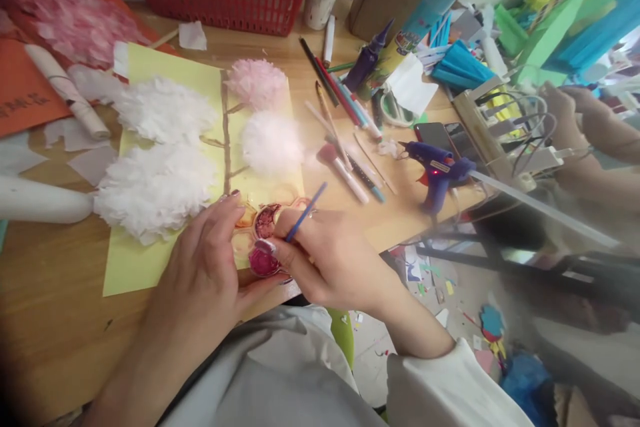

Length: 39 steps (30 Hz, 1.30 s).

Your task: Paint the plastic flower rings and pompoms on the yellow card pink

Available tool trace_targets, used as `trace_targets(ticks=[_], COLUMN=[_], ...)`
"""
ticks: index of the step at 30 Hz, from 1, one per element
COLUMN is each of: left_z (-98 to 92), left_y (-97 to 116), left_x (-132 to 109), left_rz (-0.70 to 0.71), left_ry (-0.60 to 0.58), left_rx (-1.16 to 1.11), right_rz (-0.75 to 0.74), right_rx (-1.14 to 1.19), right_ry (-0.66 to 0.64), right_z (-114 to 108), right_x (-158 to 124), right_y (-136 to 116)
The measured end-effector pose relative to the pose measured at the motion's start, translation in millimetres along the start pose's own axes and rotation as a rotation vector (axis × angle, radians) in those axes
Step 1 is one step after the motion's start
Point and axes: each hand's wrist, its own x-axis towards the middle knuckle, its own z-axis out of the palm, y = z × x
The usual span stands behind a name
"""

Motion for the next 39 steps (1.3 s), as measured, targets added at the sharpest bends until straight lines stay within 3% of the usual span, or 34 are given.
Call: trace_targets(ticks=[3,15,33,39], left_z=[0.9,-0.1,-0.6,-2.5], left_y=[0.0,0.7,-0.6,-0.4], left_x=[-0.1,1.7,-0.5,-0.5], left_rz=[0.008,0.001,-0.005,-0.005], left_ry=[0.004,0.011,-0.042,-0.05], left_rx=[0.002,-0.022,-0.042,-0.04], right_rz=[0.019,0.091,0.445,0.476], right_rx=[-0.009,-0.007,0.129,0.144], right_ry=[0.077,0.176,0.36,0.336], right_z=[-0.1,1.7,22.6,23.2], right_x=[-0.9,-9.3,-31.7,-28.6], right_y=[2.9,11.9,6.0,1.4])
